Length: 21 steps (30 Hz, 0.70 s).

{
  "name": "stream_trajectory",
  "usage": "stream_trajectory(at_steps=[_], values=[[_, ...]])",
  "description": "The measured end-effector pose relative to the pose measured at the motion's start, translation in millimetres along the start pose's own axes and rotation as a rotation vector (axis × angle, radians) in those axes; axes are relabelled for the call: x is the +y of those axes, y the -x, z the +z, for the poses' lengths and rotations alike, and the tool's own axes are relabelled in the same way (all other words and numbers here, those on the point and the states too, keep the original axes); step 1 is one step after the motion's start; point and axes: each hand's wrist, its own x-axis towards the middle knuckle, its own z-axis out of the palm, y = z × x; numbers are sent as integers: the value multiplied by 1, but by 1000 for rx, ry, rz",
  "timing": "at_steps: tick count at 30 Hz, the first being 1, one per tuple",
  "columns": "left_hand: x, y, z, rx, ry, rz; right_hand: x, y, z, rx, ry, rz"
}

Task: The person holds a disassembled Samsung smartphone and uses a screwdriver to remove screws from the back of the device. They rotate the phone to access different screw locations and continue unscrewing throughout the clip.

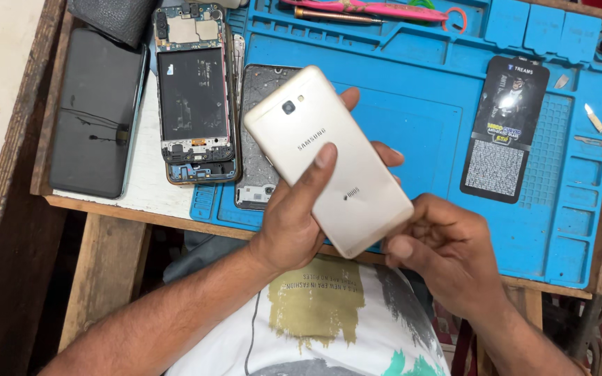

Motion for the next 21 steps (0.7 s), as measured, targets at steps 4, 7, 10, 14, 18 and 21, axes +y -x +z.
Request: stream_trajectory(at_steps=[4,7,10,14,18,21], values=[[-2,3,1,-95,-45,1,5,6,-1,22,73,152],[-3,3,2,-76,35,-13,5,6,-1,-34,30,125],[-1,2,4,-71,53,-6,3,5,-1,-60,40,94],[0,2,3,-52,13,-22,1,2,-3,-68,36,136],[-6,2,0,67,6,1,2,0,-6,-116,54,34],[-12,3,-3,91,141,26,5,-1,-7,-87,103,40]])
